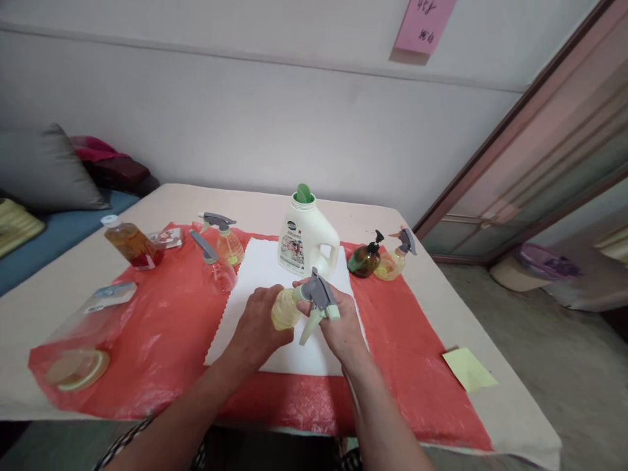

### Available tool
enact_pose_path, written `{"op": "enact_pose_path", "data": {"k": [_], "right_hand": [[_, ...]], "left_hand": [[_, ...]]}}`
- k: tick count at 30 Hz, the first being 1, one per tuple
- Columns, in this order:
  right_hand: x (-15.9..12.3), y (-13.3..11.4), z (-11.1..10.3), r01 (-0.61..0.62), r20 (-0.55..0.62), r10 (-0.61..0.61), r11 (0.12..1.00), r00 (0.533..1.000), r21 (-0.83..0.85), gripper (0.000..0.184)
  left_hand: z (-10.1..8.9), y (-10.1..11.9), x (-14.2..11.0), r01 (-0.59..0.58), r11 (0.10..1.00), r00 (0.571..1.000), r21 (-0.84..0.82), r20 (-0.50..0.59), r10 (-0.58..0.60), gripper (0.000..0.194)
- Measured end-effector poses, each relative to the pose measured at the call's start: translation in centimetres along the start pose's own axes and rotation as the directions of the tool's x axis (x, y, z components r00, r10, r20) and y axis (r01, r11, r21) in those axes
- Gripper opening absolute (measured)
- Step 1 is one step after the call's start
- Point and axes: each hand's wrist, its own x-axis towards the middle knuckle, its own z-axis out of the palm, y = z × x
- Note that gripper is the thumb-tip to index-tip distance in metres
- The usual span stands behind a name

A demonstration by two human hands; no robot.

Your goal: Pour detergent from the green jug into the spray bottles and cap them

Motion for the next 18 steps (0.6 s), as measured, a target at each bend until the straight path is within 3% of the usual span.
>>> {"op": "enact_pose_path", "data": {"k": [4, 12, 18], "right_hand": [[0.0, 0.1, 0.3, 0.004, -0.052, -0.004, 1.0, 0.999, -0.003, 0.031], [-0.1, 1.4, 3.0, 0.027, -0.302, 0.008, 0.993, 0.953, 0.111, 0.025], [0.2, 1.7, 3.3, 0.074, -0.308, 0.01, 0.963, 0.951, 0.26, 0.027]], "left_hand": [[0.1, 0.0, 0.1, -0.019, 0.996, 0.999, 0.086, -0.042, 0.023, 0.07], [1.2, 0.8, 0.1, -0.014, 0.983, 0.986, 0.182, -0.16, 0.043, 0.073], [2.1, 1.7, 0.0, 0.016, 0.989, 0.989, 0.149, -0.145, 0.006, 0.069]]}}
